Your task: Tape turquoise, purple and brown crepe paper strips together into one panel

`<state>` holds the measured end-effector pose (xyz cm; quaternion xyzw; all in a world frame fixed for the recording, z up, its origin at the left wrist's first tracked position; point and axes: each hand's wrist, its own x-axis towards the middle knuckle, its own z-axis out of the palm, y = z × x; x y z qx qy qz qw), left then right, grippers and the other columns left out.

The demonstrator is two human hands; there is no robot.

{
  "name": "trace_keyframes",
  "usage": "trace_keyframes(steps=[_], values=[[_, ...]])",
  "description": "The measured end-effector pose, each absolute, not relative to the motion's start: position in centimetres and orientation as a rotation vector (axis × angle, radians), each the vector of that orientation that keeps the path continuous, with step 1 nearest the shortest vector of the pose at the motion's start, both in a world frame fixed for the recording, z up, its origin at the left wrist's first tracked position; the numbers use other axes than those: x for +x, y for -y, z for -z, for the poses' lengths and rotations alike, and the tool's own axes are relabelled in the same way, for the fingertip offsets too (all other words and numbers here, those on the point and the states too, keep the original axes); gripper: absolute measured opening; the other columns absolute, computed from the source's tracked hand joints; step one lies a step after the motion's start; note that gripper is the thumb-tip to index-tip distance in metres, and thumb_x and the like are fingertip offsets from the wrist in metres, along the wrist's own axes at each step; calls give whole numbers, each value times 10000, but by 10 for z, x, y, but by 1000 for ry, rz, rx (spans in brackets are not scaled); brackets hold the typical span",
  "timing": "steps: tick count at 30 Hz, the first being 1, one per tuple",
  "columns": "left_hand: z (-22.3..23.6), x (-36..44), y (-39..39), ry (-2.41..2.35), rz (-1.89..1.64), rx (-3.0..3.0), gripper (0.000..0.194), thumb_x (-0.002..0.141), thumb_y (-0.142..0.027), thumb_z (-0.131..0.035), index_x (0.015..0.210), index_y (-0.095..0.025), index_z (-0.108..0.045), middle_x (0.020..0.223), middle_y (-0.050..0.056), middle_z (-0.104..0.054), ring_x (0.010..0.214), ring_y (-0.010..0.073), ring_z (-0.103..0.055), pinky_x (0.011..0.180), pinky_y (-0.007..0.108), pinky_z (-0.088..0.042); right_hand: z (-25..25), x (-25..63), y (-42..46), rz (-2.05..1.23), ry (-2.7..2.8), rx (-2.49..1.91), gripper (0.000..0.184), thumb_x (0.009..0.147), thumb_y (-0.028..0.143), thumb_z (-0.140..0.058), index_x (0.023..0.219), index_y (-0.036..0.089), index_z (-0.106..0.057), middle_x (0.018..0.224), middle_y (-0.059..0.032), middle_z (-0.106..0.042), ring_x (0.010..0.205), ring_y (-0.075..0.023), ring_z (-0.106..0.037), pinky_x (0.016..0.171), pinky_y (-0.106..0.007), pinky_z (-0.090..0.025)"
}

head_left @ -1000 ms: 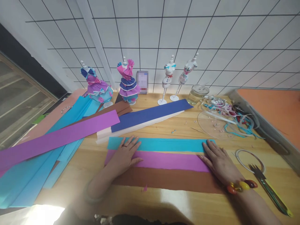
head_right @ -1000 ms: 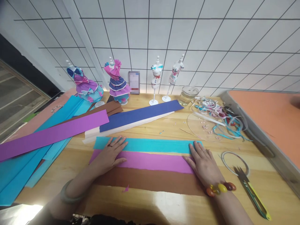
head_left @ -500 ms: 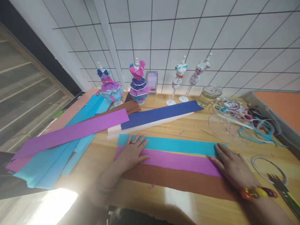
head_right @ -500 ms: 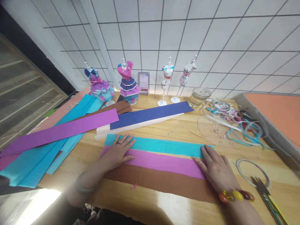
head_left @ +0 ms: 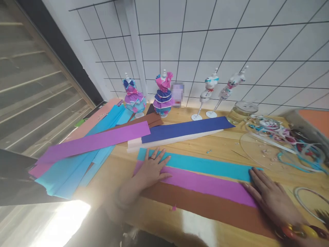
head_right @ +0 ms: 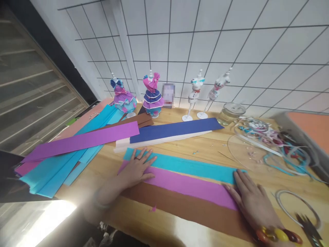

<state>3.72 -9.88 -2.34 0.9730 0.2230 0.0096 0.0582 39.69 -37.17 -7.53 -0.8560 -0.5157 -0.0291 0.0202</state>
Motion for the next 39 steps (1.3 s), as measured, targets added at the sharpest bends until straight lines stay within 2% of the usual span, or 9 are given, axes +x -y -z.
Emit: trace_keyframes(steps=[6,10,15,21,29,33,39], values=[[27,38,97,-650,-58,3049,664,866,-661,-240,1410,-290,-323,1498,85,-264,1383,335,-165,1059,632,-75,52,392,372,43,1602,-2574,665,896,553,-219,1354,106,-400,1451,-168,-337,1343,-288,-292,1051,-542,-292],[27,39,97,-648,-61,3089,652,872,-651,-252,1410,-290,-326,1490,90,-285,1381,325,-183,1067,611,-80,38,370,364,105,1639,-2521,631,905,526,-260,1397,139,-342,1466,-157,-312,1362,-275,-247,1057,-548,-278],[29,39,95,-643,-80,3134,639,879,-638,-256,1409,-288,-332,1494,80,-277,1378,319,-196,1077,588,-81,36,339,338,12,1800,-2448,672,880,581,-318,1420,182,-321,1475,-121,-302,1372,-265,-223,1076,-545,-242],[35,38,92,-626,-141,3151,627,880,-631,-281,1420,-313,-294,1483,68,-305,1369,321,-222,1070,586,-107,45,347,336,8,1738,-2574,738,859,640,-291,1388,134,-382,1454,-129,-338,1362,-277,-247,1087,-544,-211],[39,38,90,-631,-155,3170,614,885,-619,-291,1417,-314,-302,1482,61,-307,1365,323,-233,1073,580,-97,47,372,356,78,1520,-2738,730,869,622,-258,1365,109,-412,1445,-148,-349,1357,-287,-258,1065,-556,-252],[39,38,90,-631,-129,3173,607,887,-614,-291,1413,-312,-315,1480,64,-309,1367,329,-228,1066,586,-116,33,342,335,54,1581,-2665,739,870,629,-261,1367,102,-409,1454,-144,-321,1358,-289,-252,1073,-560,-240],[41,39,90,-655,-120,3178,612,881,-621,-297,1404,-307,-337,1471,74,-325,1365,330,-232,1066,591,-110,13,266,279,-164,1921,-2328,744,870,625,-300,1408,113,-328,1467,-130,-268,1366,-258,-233,1097,-529,-222]])
